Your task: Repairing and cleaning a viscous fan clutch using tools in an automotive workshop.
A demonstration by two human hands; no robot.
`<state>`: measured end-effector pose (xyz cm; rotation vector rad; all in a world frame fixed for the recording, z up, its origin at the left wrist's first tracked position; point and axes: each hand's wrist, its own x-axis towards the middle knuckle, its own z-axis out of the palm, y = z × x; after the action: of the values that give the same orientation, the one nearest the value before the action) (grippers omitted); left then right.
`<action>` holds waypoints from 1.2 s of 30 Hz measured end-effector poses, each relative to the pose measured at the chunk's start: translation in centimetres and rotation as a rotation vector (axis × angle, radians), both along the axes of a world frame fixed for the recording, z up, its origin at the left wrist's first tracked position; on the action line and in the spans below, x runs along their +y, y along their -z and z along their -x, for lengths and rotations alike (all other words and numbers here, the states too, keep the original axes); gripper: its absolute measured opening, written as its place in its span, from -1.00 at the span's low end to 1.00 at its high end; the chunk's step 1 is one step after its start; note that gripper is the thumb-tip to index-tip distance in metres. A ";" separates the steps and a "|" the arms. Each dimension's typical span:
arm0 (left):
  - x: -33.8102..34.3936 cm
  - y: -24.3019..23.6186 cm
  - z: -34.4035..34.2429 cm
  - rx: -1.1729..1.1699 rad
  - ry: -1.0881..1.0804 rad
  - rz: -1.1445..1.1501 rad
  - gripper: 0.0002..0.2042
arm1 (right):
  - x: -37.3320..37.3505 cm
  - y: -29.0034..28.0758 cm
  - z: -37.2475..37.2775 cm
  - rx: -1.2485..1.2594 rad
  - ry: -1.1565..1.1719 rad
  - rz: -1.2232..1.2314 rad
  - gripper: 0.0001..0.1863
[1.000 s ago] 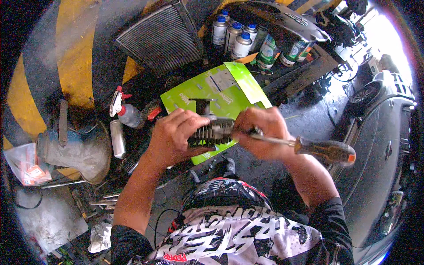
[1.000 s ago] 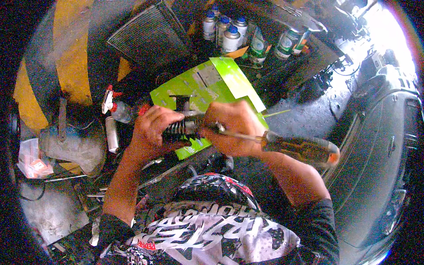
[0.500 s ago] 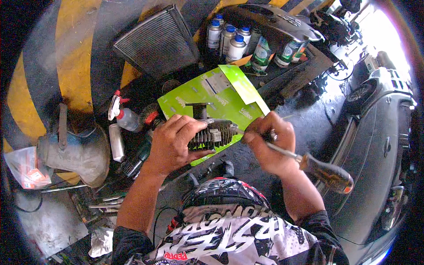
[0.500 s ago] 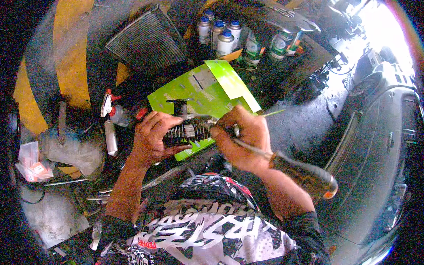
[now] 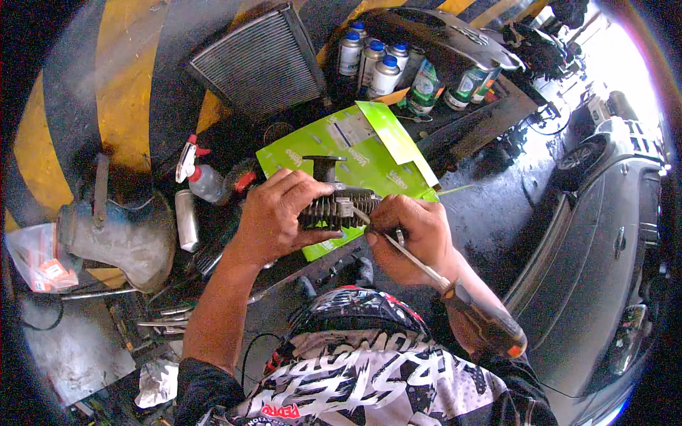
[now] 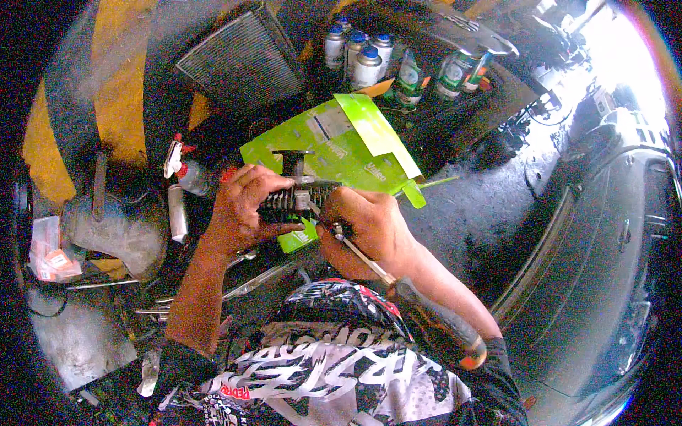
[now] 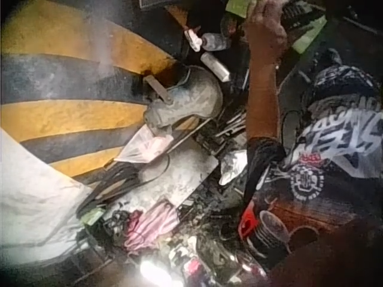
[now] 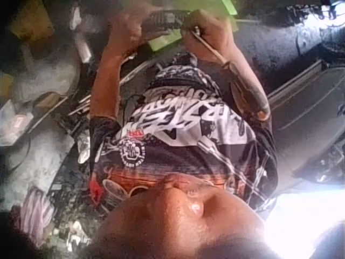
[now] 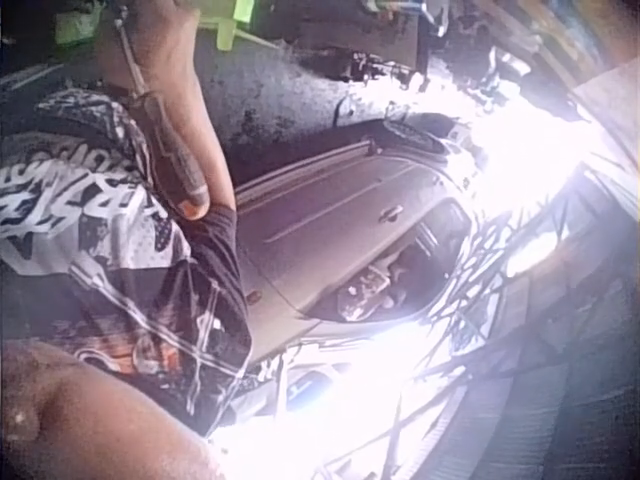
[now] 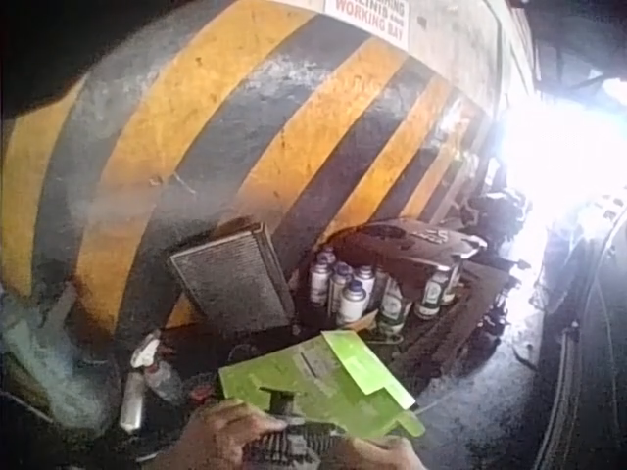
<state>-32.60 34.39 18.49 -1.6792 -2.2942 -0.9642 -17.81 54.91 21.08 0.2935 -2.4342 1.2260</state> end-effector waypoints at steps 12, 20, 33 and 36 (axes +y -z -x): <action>0.5 -0.3 1.0 -0.023 0.023 0.008 -0.41 | -0.4 1.6 0.8 0.027 0.061 0.099 -0.82; 1.0 -0.2 1.3 -0.010 -0.004 -0.053 -0.41 | -1.4 2.4 1.8 0.059 0.187 0.231 -0.76; 1.3 -0.3 2.6 -0.047 0.007 -0.057 -0.39 | -1.3 2.6 3.2 0.082 0.221 0.267 -0.74; 1.4 -0.6 2.4 -0.072 0.014 -0.053 -0.40 | -1.0 2.8 3.3 0.127 0.200 0.300 -0.75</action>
<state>-34.98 35.79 19.14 -1.6680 -2.2830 -1.0959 -21.12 53.88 18.30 0.0387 -2.0793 1.4099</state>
